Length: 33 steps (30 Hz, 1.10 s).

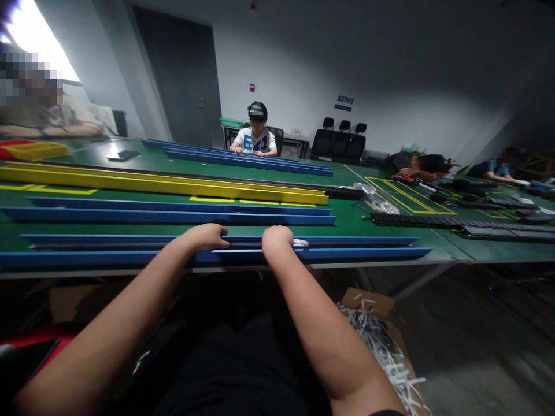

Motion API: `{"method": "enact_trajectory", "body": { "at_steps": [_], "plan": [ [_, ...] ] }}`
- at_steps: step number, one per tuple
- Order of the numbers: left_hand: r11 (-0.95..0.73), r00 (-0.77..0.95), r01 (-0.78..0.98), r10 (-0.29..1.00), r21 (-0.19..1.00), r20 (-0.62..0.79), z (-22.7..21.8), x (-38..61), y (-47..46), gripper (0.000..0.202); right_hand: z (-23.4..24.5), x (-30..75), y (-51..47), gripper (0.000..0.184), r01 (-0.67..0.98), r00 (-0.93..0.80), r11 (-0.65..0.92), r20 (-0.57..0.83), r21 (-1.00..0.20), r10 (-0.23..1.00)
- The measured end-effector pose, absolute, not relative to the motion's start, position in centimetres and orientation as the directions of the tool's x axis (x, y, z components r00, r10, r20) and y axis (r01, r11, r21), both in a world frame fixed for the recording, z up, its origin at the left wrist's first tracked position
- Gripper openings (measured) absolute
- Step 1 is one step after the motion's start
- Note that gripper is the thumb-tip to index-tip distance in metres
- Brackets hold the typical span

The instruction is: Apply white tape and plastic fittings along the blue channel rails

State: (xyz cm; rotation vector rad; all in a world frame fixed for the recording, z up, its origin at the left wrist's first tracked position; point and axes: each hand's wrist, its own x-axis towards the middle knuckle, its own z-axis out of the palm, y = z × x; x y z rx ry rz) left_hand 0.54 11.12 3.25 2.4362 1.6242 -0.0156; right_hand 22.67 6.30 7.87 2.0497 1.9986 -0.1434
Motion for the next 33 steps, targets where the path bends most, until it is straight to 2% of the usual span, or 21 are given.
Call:
{"method": "enact_trajectory", "body": {
  "at_steps": [5,11,16,33],
  "plan": [
    [-0.389,0.413,0.901,0.904,0.191,-0.108,3.4,4.0,10.9,0.025,8.2,22.7,6.0,0.036,0.993,0.043,-0.013,-0.261,0.118,0.964],
    [-0.382,0.4,0.906,0.914,0.185,-0.071,3.0,7.3,10.7,0.027,8.2,22.7,5.9,0.036,0.994,0.041,-0.013,-0.25,0.112,0.967],
    [-0.38,0.393,0.907,0.919,0.181,-0.036,2.9,7.2,10.2,0.024,8.0,22.9,5.9,0.035,0.995,0.035,-0.01,-0.25,0.1,0.968],
    [-0.521,0.53,0.83,0.848,0.197,0.01,3.2,5.2,10.8,0.022,7.9,22.8,6.1,0.031,0.997,0.02,-0.001,-0.238,0.081,0.971]
  ]
}}
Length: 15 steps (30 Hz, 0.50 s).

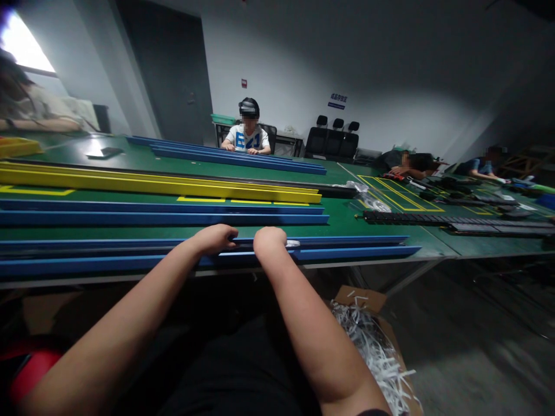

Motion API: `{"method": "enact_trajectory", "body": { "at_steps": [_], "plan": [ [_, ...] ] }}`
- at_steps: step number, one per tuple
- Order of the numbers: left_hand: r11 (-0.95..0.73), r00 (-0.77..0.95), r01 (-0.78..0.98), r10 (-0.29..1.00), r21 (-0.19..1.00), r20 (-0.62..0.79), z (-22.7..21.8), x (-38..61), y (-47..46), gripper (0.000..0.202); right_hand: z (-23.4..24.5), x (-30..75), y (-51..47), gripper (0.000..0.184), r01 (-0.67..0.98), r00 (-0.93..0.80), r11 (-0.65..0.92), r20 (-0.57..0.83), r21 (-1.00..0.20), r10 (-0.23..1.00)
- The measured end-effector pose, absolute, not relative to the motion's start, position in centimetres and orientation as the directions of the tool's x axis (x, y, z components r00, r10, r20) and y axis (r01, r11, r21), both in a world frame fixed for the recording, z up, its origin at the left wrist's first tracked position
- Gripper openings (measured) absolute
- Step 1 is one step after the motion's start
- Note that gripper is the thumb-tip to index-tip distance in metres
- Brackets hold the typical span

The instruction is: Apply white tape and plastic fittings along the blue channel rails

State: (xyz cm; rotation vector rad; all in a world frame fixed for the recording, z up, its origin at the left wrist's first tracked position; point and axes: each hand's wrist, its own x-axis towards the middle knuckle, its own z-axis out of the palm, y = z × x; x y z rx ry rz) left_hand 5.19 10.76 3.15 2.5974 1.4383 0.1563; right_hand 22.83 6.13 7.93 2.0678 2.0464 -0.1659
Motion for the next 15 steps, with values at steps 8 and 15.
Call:
{"method": "enact_trajectory", "body": {
  "at_steps": [8,15],
  "plan": [
    [-0.494,0.53,0.815,0.847,0.302,-0.045,3.3,-0.8,11.4,0.02,7.5,18.1,6.7,0.035,0.991,-0.111,0.125,-0.26,0.037,0.959],
    [-0.476,0.498,0.846,0.867,0.241,-0.035,3.3,-1.8,11.4,0.028,7.7,17.1,6.6,0.036,0.989,-0.127,0.141,-0.245,0.037,0.961]
  ]
}}
